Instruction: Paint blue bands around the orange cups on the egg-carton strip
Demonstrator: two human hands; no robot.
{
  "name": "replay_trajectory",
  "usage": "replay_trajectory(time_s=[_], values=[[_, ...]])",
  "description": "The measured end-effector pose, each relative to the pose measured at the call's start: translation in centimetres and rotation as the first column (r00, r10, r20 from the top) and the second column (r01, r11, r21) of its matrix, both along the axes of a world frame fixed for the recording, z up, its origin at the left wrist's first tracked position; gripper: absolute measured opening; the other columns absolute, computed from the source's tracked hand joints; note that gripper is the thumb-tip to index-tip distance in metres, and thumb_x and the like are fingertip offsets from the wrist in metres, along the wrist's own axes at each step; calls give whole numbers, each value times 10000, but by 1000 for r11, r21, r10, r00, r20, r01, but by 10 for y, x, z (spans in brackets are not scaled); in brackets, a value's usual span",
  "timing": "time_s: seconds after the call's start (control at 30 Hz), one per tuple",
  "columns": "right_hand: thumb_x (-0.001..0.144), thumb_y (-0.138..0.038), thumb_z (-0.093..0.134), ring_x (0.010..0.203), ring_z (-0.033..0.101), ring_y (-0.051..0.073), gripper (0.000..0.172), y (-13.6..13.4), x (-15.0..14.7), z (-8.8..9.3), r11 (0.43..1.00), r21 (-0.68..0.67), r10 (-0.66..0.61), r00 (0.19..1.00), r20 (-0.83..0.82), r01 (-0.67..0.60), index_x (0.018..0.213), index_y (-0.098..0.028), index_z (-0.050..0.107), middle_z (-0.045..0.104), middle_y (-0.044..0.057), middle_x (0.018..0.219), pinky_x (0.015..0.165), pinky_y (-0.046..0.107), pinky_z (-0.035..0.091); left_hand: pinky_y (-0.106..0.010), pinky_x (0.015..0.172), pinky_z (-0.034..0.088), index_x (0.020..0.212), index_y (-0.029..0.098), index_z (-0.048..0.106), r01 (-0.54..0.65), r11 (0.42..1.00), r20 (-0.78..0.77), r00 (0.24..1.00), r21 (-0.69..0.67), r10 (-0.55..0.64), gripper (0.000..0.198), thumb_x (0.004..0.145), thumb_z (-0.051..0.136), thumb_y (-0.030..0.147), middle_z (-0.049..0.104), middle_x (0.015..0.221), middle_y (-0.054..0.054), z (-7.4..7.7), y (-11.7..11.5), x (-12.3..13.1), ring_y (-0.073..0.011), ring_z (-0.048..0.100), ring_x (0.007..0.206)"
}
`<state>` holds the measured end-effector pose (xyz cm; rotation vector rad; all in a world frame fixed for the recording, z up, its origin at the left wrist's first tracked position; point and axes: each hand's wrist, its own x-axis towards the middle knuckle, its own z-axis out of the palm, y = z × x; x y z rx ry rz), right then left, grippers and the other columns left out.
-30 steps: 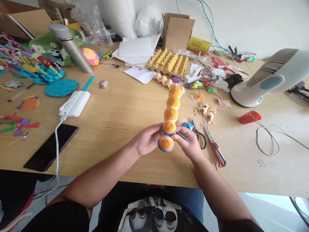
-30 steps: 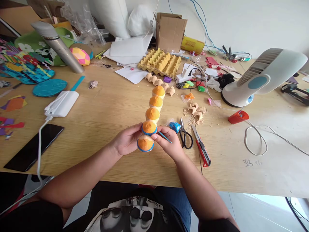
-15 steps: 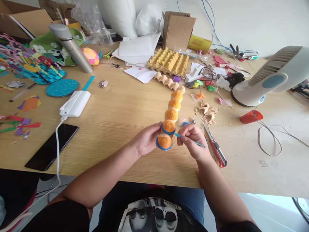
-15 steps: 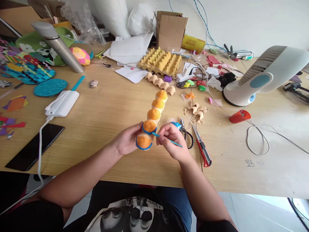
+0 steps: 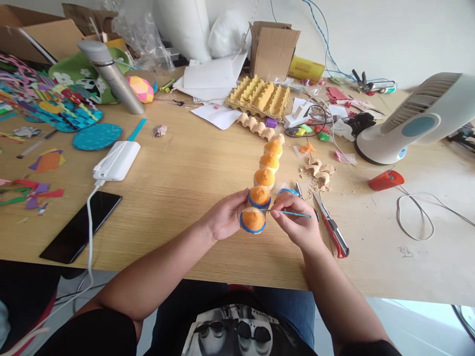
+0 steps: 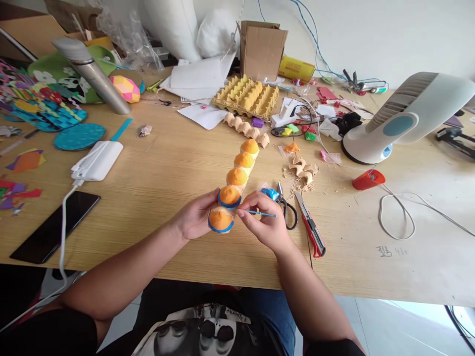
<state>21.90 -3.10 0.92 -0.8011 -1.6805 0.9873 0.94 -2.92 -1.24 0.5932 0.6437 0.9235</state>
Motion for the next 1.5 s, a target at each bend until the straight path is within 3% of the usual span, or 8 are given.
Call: replay_trajectory(time_s=[0.27, 0.5, 0.8, 1.1, 1.5], values=[[967, -198, 762, 777, 630, 192, 94, -2, -6, 0, 956, 263, -166, 980, 108, 133, 908, -255, 717, 673, 15, 837, 697, 345, 522, -362, 960, 560, 1079, 176, 821, -38, 997, 66, 997, -72, 43, 267, 1022, 690, 402, 817, 1043, -70, 7, -2, 2, -275, 738, 1115], [938, -119, 774, 783, 667, 182, 170, -3, -6, -5, 875, 451, -263, 955, 135, 177, 923, -254, 671, 681, 6, 844, 689, 336, 537, -288, 857, 587, 1014, 130, 813, -58, 989, 117, 990, -137, 74, 195, 985, 759, 316, 795, 983, -70, 12, -3, 4, -177, 719, 895], [930, -119, 775, 739, 660, 184, 192, -3, -8, -5, 861, 470, -295, 943, 155, 192, 892, -255, 646, 685, 2, 806, 632, 340, 517, -266, 838, 589, 962, 117, 810, -100, 987, 97, 989, -123, 113, 191, 959, 784, 307, 775, 952, -69, 12, -4, 7, -158, 693, 882], [937, -132, 740, 703, 625, 176, 180, -5, -6, -1, 923, 360, -191, 975, 112, 139, 850, -250, 635, 656, -9, 757, 637, 334, 503, -287, 826, 575, 968, 130, 806, -94, 994, 81, 992, -49, 98, 256, 938, 811, 384, 765, 950, -71, 9, -5, 6, -175, 679, 884], [907, -80, 784, 664, 602, 146, 226, -4, -6, -4, 875, 456, -262, 951, 165, 162, 859, -249, 642, 637, -21, 759, 594, 296, 490, -283, 814, 558, 930, 138, 796, -76, 997, 79, 994, -27, 78, 244, 939, 809, 382, 757, 901, -58, 6, -4, 6, -162, 672, 838]])
